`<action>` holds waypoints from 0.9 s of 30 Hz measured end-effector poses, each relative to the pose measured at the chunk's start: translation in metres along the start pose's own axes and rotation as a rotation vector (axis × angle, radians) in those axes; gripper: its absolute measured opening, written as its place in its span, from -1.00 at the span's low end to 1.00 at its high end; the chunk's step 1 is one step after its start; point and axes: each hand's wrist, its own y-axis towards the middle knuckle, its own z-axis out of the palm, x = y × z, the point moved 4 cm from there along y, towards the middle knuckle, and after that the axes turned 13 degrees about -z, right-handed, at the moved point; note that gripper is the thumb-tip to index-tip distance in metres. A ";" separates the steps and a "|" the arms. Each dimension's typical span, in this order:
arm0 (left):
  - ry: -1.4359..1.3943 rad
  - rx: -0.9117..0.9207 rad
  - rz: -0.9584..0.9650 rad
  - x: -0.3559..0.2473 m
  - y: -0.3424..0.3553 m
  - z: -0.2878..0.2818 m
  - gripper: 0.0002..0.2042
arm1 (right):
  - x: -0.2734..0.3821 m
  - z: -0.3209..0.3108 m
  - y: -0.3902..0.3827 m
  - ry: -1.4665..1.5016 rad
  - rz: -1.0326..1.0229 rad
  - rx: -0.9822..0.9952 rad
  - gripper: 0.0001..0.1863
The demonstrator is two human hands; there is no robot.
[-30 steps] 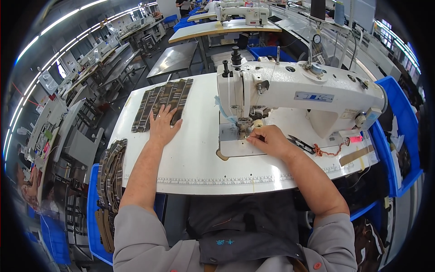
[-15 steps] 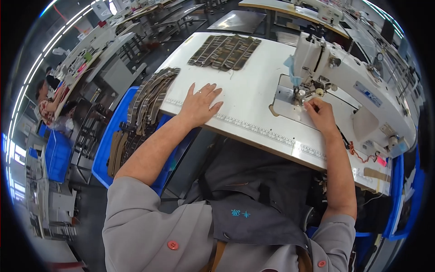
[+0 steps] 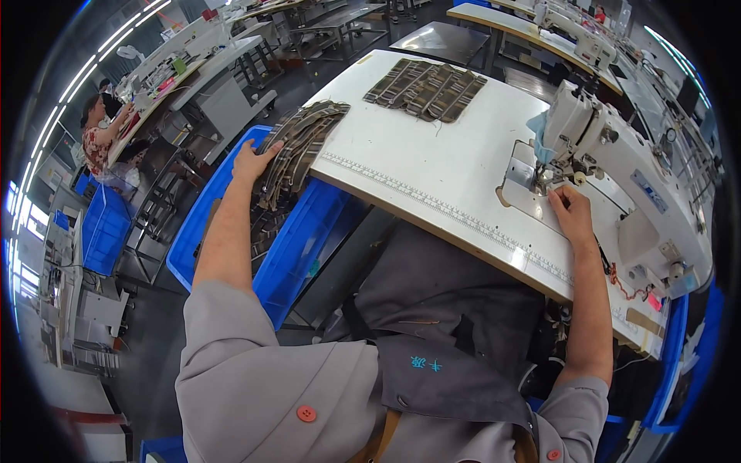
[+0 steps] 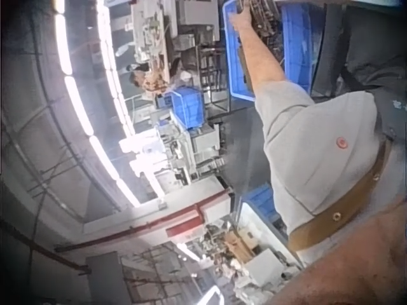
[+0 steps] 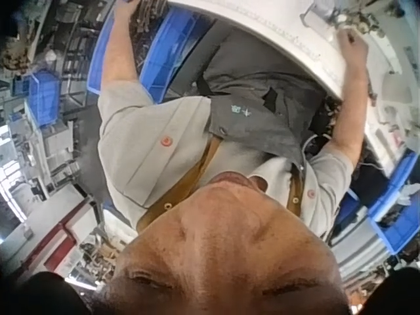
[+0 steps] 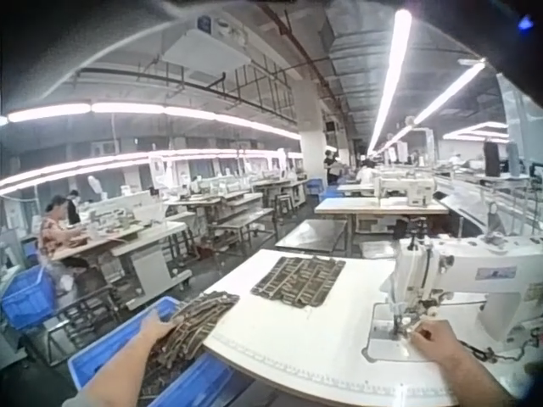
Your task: Sewing and organizing patterned leather strips at an industrial sewing machine.
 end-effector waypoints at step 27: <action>0.130 0.125 0.448 -0.127 -0.042 0.022 0.22 | 0.033 -0.012 -0.001 -0.089 0.095 0.077 -0.81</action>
